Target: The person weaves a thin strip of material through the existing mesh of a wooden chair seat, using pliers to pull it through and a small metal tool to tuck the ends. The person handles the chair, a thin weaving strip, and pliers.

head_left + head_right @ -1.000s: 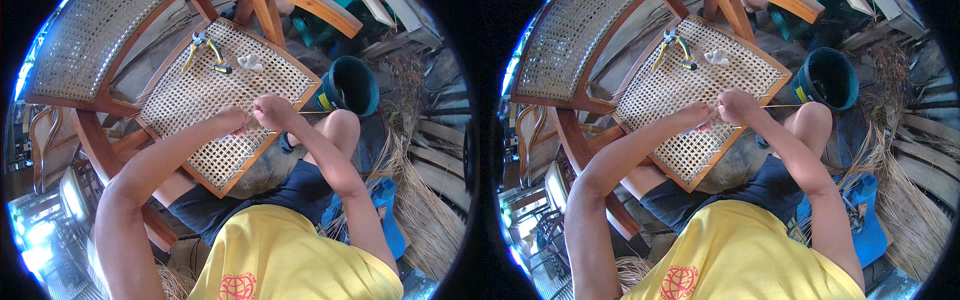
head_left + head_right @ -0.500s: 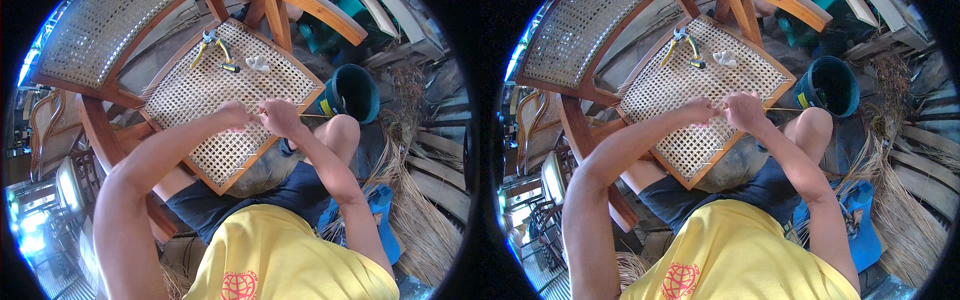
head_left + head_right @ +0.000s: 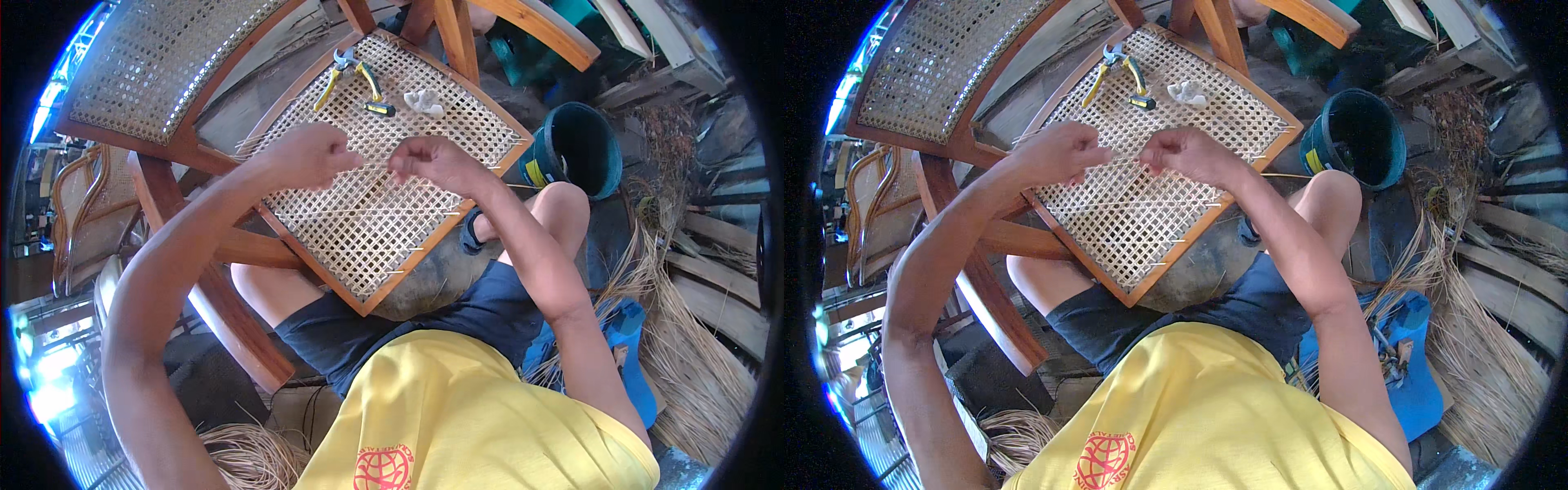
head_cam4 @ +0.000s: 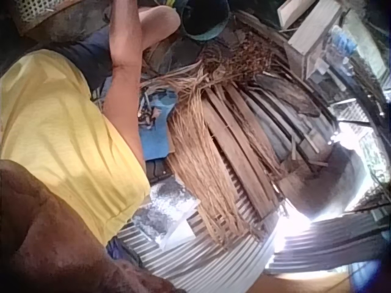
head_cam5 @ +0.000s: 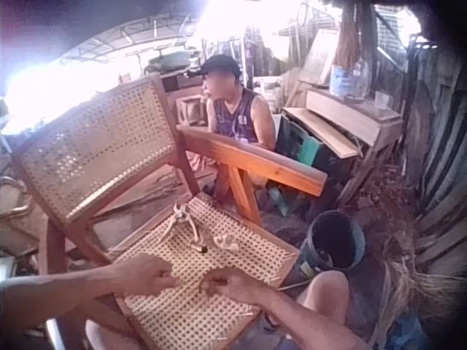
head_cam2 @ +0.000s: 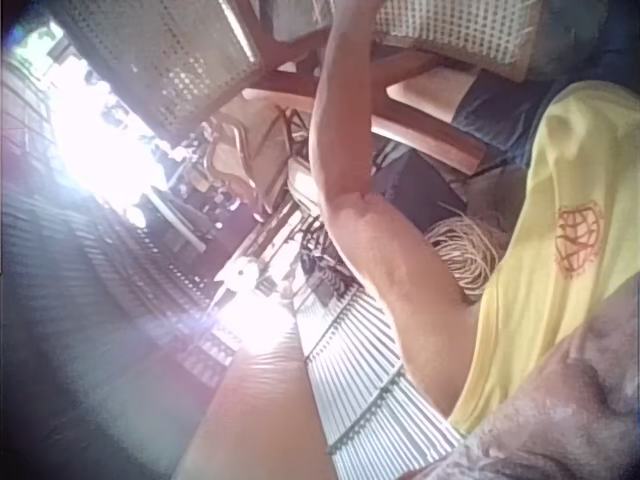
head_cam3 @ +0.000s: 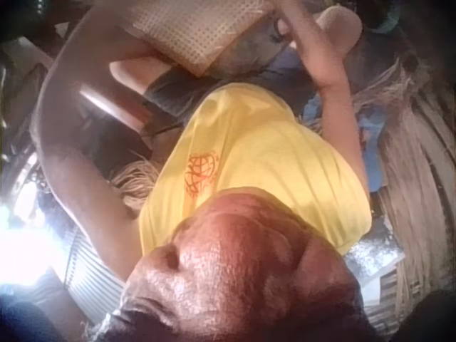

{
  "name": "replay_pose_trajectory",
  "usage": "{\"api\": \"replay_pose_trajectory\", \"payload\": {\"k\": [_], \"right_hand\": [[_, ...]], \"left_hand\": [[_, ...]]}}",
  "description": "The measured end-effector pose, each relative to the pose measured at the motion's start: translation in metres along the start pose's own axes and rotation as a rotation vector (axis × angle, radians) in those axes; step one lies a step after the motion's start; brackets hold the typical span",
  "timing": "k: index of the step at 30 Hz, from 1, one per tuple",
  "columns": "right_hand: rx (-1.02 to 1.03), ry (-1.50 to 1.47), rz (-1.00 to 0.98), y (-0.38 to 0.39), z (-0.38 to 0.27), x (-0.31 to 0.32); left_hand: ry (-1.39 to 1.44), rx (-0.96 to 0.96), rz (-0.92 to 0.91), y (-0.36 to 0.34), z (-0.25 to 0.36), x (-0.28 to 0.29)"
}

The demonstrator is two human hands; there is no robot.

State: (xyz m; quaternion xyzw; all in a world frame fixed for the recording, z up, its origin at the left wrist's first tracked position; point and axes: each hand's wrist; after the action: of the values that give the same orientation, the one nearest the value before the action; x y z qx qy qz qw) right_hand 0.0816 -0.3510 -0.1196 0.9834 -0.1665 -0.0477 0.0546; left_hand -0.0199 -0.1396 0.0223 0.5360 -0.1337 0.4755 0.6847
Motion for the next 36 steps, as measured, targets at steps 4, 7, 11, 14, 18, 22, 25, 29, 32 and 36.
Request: {"api": "replay_pose_trajectory", "payload": {"k": [4,7,11,14,18,22,25,29,32,36], "right_hand": [[-0.028,0.493,0.220,0.006,-0.001,0.015],[0.005,0.796,0.281,0.010,0.022,0.020],[0.048,0.856,0.340,0.010,0.036,0.019],[-0.031,0.756,0.348,0.013,0.026,0.024],[0.023,0.832,0.340,0.010,0.029,0.030],[-0.055,0.849,0.273,0.003,0.036,0.030],[-0.016,0.917,0.205,0.001,0.043,0.019],[-0.037,1.039,0.250,0.006,0.030,-0.014],[0.015,1.127,0.341,0.015,0.032,-0.021],[-0.085,1.009,0.298,0.015,0.034,-0.017]], "left_hand": [[0.047,0.024,-0.172,-0.050,-0.019,-0.033],[0.139,0.067,-0.319,-0.074,-0.006,-0.060],[0.145,0.056,-0.415,-0.083,0.002,-0.074],[0.273,0.078,-0.418,-0.085,0.001,-0.079],[0.348,0.157,-0.393,-0.089,0.010,-0.084],[0.423,0.241,-0.327,-0.099,0.004,-0.107],[0.603,0.255,-0.287,-0.097,-0.002,-0.113],[0.763,0.210,-0.302,-0.097,-0.020,-0.117],[0.678,0.207,-0.282,-0.094,-0.005,-0.112],[-0.291,-0.094,-0.160,-0.087,-0.001,-0.104]]}}
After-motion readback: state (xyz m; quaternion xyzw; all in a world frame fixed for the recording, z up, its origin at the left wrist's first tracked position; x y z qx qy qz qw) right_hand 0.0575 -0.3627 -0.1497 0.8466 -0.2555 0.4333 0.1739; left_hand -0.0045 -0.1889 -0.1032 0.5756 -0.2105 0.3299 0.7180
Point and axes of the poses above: each hand's wrist, its own y-axis away from the middle knuckle, its own x-axis out of the back of the hand, z = x × y, and after that the axes turned 1 degree about -z, right-handed
